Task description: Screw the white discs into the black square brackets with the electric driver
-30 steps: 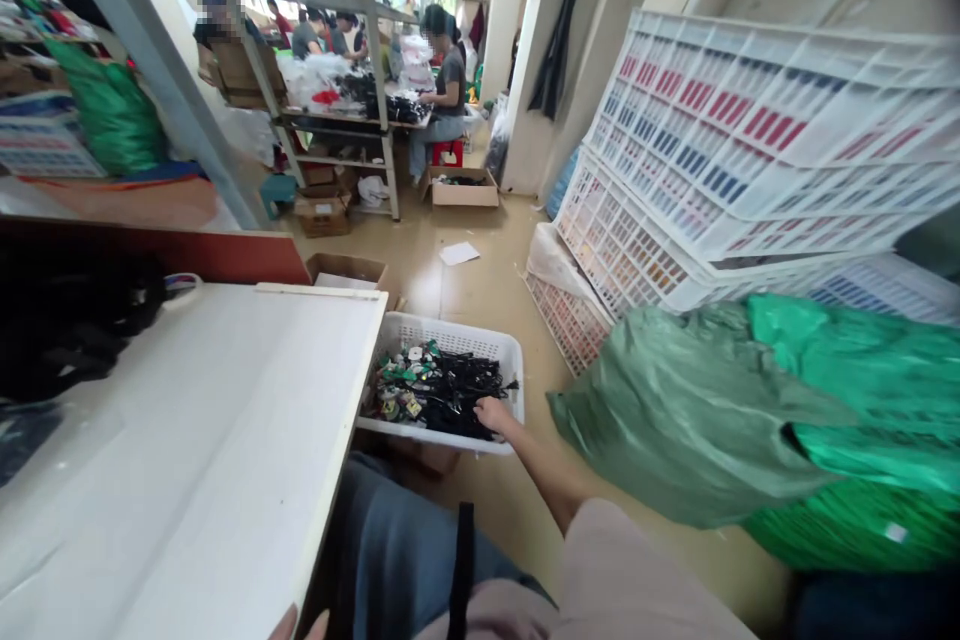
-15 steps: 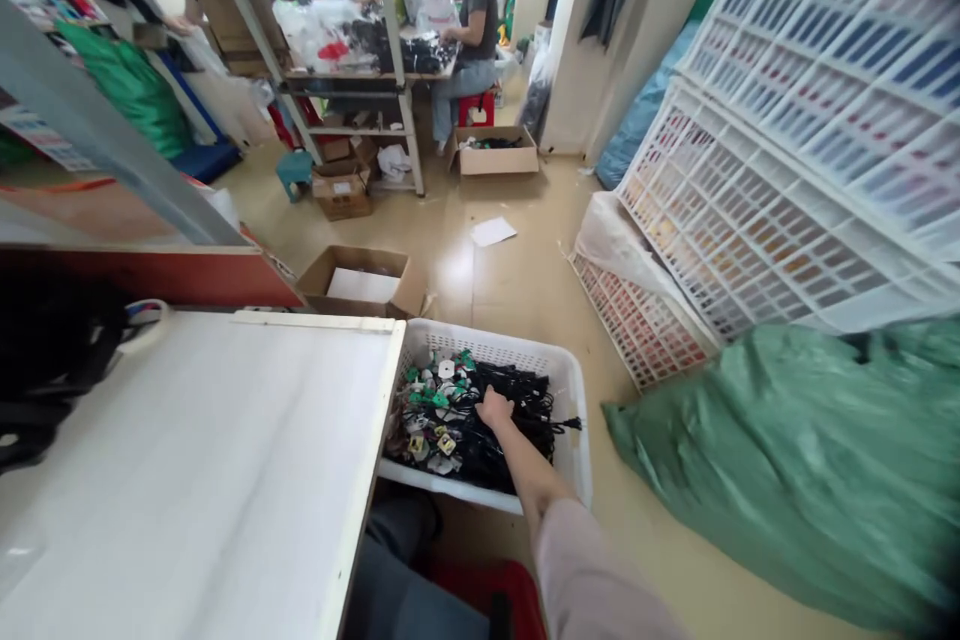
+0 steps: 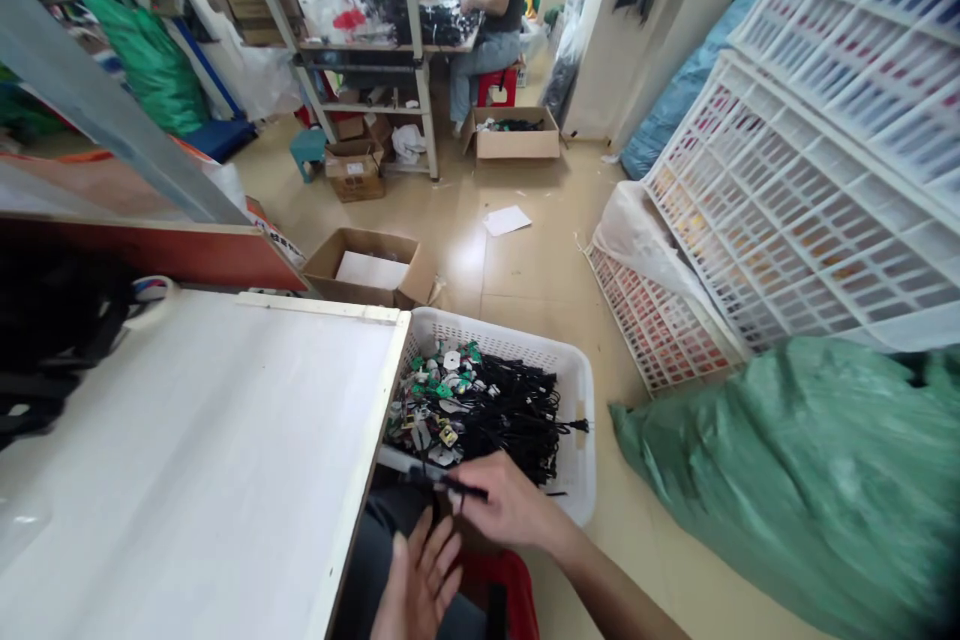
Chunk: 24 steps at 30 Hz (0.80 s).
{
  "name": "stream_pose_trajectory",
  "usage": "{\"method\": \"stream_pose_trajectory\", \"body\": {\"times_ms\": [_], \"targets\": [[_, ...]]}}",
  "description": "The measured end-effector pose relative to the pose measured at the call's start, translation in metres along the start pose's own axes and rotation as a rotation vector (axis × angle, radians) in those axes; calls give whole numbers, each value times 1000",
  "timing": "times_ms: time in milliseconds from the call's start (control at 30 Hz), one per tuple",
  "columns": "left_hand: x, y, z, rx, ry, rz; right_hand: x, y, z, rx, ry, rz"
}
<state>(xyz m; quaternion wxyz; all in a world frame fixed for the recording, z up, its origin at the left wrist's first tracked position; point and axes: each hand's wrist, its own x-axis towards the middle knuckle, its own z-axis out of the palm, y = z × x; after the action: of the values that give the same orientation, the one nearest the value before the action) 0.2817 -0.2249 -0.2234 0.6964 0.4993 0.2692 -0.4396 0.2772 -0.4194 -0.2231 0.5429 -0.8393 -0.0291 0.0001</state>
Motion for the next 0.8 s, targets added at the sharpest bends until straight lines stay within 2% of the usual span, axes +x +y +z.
{"method": "stream_pose_trajectory", "body": {"times_ms": [67, 167, 267, 333, 400, 467, 600, 700, 800], "targets": [[16, 16, 20, -190, -23, -59, -17, -24, 8, -35, -65, -82], [26, 37, 36, -298, 84, -91, -38, -34, 18, -21, -193, -93], [30, 40, 33, -283, 194, -75, -46, -15, 18, 180, -420, -45], [31, 30, 23, -243, 250, -30, -38, 8, 15, 283, -489, 38], [31, 15, 11, -194, 269, 11, -18, 34, 15, 191, -386, 178], [31, -1, 0, -141, 247, 68, 9, 61, 18, -30, -252, 315], [28, -16, -17, -87, 210, 160, 54, 112, 19, -236, -173, 439], [29, -16, -27, -60, 199, 199, 63, 150, 14, -396, -151, 531], [33, -19, -33, -42, 229, 187, 59, 179, 18, -544, -154, 581]]}}
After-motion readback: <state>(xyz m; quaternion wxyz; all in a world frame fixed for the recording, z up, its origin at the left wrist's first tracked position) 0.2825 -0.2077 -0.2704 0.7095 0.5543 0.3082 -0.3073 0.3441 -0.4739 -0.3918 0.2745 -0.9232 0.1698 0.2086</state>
